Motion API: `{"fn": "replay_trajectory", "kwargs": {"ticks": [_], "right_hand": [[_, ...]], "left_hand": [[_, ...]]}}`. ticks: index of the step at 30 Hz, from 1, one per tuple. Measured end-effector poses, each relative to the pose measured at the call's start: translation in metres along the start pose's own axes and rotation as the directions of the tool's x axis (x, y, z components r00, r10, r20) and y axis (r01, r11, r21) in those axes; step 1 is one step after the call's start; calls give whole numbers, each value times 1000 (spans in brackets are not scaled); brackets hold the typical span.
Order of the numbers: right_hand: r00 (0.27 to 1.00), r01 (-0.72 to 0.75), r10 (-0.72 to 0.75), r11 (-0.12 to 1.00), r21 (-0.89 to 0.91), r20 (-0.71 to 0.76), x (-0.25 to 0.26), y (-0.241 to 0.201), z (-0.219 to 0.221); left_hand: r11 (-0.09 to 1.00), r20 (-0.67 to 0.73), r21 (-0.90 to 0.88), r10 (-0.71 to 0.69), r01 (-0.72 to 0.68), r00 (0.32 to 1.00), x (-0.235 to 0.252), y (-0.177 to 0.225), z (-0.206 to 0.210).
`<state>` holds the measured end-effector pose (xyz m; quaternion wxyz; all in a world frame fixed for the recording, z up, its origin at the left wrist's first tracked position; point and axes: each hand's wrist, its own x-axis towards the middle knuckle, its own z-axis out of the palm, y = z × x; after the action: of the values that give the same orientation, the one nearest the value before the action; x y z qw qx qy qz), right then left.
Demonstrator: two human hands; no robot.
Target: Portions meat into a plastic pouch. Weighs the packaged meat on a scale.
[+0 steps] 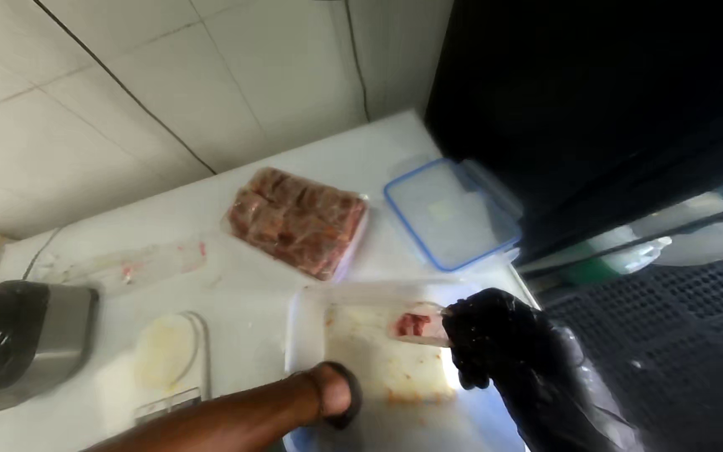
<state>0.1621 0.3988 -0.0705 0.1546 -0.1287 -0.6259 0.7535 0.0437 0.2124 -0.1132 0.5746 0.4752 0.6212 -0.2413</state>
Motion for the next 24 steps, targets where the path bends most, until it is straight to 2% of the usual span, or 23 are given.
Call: {"fn": "replay_trajectory", "kwargs": {"ticks": [2,6,7,9,10,12,15,17,19,20,21,22,24], "right_hand": [[1000,-1,1,1000,8,19,-2,0,-2],[1000,-11,12,999,-38,20,-5,1,-8],[1000,-18,20,998,-55,21,-6,-1,-7],[998,-46,49,995,-89,37,-8,-8,-5],[997,-56,61,994,-96,46,-8,-10,-3],[995,-72,78,993,-98,64,-9,-13,-1],[992,-100,107,991,-89,73,-10,-22,8],[992,-100,108,990,-100,69,-11,-27,14],[992,-87,97,988,-127,80,-11,-17,7],[993,-79,91,986,-148,78,-11,-15,6],[993,-75,89,983,-166,76,-11,-15,7],[994,-72,86,983,-171,71,-9,-16,9],[995,-66,78,985,-161,70,-6,-17,14]], "left_hand": [[1000,-10,20,24,-24,1000,8,-3,5],[995,-131,-22,93,-97,987,18,-22,28],[993,-127,-58,91,-99,988,16,-24,28],[976,-24,-204,68,-71,997,-10,-15,5],[947,1,-311,83,-78,997,-23,-12,-3],[852,-46,-497,168,-168,985,-32,-18,-1],[603,-233,-705,299,-373,925,-42,-27,10],[353,-431,-756,365,-551,825,-55,-30,13],[153,-664,-644,373,-749,648,-82,-25,4],[88,-762,-559,339,-825,552,-99,-19,-3],[75,-849,-453,269,-889,455,-114,-11,-9],[127,-920,-337,168,-933,355,-125,-1,-14],[399,-986,-161,-35,-903,160,-128,19,-23]]}}
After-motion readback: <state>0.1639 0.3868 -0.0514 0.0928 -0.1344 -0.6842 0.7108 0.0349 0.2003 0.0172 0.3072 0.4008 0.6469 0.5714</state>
